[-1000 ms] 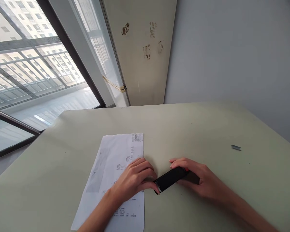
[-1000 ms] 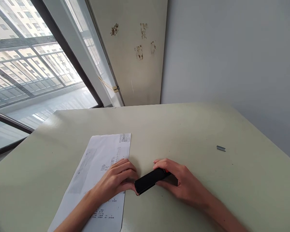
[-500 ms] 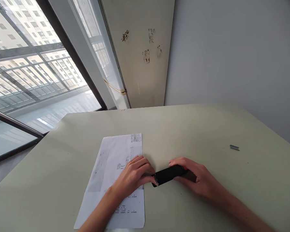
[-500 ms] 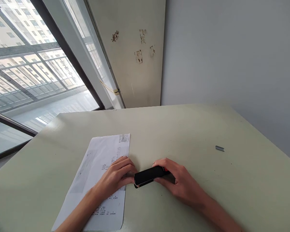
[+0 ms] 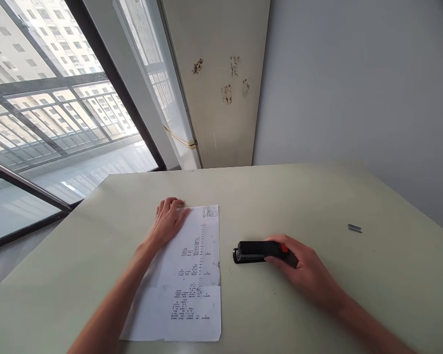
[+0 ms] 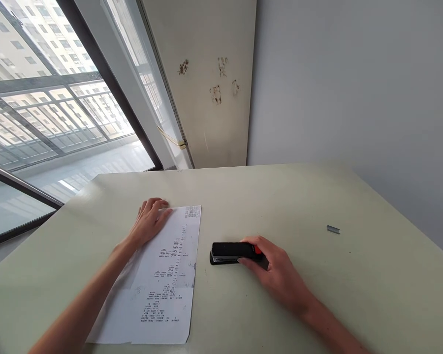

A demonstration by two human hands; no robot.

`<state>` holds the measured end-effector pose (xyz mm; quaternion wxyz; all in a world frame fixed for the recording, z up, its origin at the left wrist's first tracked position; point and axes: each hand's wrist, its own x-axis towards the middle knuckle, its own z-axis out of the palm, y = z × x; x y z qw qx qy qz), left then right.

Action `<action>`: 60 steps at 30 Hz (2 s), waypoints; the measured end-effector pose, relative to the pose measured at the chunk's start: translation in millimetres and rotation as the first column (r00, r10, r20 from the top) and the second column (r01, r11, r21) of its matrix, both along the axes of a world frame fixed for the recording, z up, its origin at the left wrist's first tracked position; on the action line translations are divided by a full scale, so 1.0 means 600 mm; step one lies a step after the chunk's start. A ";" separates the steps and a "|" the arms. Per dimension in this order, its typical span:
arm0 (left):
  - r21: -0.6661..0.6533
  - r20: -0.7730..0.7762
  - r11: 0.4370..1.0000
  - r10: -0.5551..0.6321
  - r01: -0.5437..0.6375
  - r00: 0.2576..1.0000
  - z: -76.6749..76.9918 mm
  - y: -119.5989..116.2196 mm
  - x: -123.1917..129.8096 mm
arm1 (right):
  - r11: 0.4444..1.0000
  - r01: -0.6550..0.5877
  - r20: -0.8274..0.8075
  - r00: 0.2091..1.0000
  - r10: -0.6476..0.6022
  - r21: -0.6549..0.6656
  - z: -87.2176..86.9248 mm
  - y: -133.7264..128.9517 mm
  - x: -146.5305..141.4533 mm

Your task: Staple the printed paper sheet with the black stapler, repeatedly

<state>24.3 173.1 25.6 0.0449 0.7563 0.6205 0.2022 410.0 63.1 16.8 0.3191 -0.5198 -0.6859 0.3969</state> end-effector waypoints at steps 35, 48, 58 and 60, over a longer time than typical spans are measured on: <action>0.001 0.018 0.984 -0.179 0.179 0.984 -0.011 -0.135 0.099 | 0.984 0.130 0.096 0.985 -0.142 0.120 -0.020 -0.019 0.011; 0.041 -0.078 0.991 -0.126 0.129 0.989 -0.026 -0.141 0.127 | 0.981 0.139 0.152 0.976 -0.159 0.134 -0.017 -0.004 0.029; 0.046 -0.071 0.995 -0.090 0.093 0.993 -0.024 -0.151 0.151 | 0.995 0.065 0.153 0.985 -0.075 0.072 -0.002 -0.013 0.035; 0.041 -0.055 0.994 -0.100 0.102 0.993 -0.026 -0.152 0.156 | 0.994 0.074 0.165 0.983 -0.086 0.077 -0.004 -0.006 0.034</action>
